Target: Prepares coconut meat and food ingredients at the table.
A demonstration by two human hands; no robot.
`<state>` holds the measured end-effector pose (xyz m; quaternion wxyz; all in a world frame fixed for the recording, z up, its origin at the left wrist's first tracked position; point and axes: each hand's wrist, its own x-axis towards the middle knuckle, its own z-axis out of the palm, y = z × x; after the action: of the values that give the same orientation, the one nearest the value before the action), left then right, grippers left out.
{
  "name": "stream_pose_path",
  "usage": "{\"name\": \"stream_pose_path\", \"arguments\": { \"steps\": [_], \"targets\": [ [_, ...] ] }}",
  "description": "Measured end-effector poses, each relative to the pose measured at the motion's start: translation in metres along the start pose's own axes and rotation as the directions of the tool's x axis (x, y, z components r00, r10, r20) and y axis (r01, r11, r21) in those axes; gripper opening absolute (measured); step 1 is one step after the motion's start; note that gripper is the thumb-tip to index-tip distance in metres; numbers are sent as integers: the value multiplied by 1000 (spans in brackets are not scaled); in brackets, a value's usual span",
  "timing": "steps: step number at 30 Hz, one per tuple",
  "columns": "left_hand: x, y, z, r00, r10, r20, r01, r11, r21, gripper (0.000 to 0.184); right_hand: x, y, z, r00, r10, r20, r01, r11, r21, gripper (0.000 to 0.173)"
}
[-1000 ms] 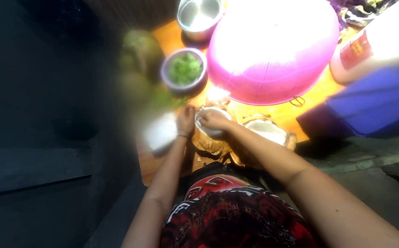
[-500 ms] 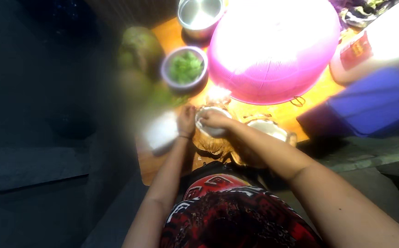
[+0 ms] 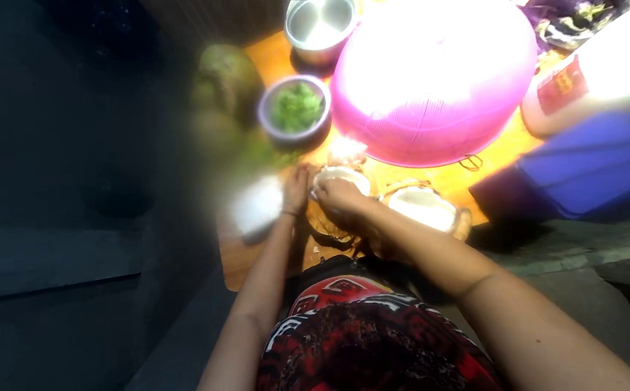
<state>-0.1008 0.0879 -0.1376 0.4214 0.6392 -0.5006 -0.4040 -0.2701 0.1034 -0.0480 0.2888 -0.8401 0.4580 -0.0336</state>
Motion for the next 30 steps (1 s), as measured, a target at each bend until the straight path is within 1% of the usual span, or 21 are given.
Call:
{"name": "stream_pose_path", "arguments": {
  "steps": [1,2,3,5,7,9,10,11,12,13,14,15,16,17,19,20,22,23,25,28,30],
  "targets": [
    [-2,-3,-3,1000,18,17,-17,999,-44,42,18,19,18,1000,-6,19,3,994,113,41],
    [-4,-6,-5,999,30,13,-28,996,-86,44,33,29,19,988,39,146,-64,983,174,42],
    [-6,-6,-6,1000,30,-7,-31,992,-123,45,43,35,15,974,72,215,-119,970,213,43],
    [-12,-1,-11,998,-5,-60,-5,985,-175,43,49,49,0,969,143,202,-198,937,287,47],
    [-19,8,-15,991,-37,-131,16,988,-155,37,45,69,-10,972,214,94,-234,888,396,50],
    [-26,13,-18,977,66,-205,-64,998,16,32,36,84,-11,967,253,35,-242,864,442,50],
    [-29,14,-19,963,174,-204,-141,976,166,30,30,88,-11,963,265,48,-260,870,418,48],
    [-31,16,-17,935,312,-166,-246,912,329,27,24,88,-10,957,280,78,-288,881,375,45],
    [-32,19,-13,893,442,-85,-355,808,470,23,19,87,-7,949,295,112,-316,887,337,40],
    [-31,25,-9,848,528,42,-455,685,569,17,16,85,-3,940,309,143,-339,890,306,35],
    [-31,34,-2,826,528,196,-520,581,626,15,13,83,1,935,315,160,-350,893,284,31],
    [-30,46,5,830,423,363,-548,500,671,15,12,82,4,934,316,167,-351,898,264,29],
    [-26,55,14,828,260,497,-560,419,715,16,11,79,4,934,313,170,-348,904,249,30],
    [-20,63,24,808,94,582,-576,338,744,18,9,76,1,936,310,168,-344,908,240,31],
    [-9,73,43,747,-154,647,-615,207,760,19,3,73,-8,952,297,75,-306,906,294,31],
    [-5,75,51,727,-227,648,-621,186,762,18,-1,70,-15,955,296,13,-281,891,356,29],
    [2,73,62,717,-310,625,-604,171,778,20,-10,59,-35,951,293,-93,-211,841,498,26],
    [4,71,66,724,-332,604,-586,166,793,21,-13,55,-42,946,280,-165,-139,808,572,26],
    [6,66,71,741,-344,576,-557,165,814,23,-17,52,-47,910,229,-345,72,733,677,24],
    [6,65,75,751,-366,549,-532,155,832,24,-19,51,-43,815,189,-548,310,657,687,23],
    [5,65,72,752,-354,555,-518,203,831,24,-21,52,-35,775,210,-596,365,622,693,23]
  ]
}}
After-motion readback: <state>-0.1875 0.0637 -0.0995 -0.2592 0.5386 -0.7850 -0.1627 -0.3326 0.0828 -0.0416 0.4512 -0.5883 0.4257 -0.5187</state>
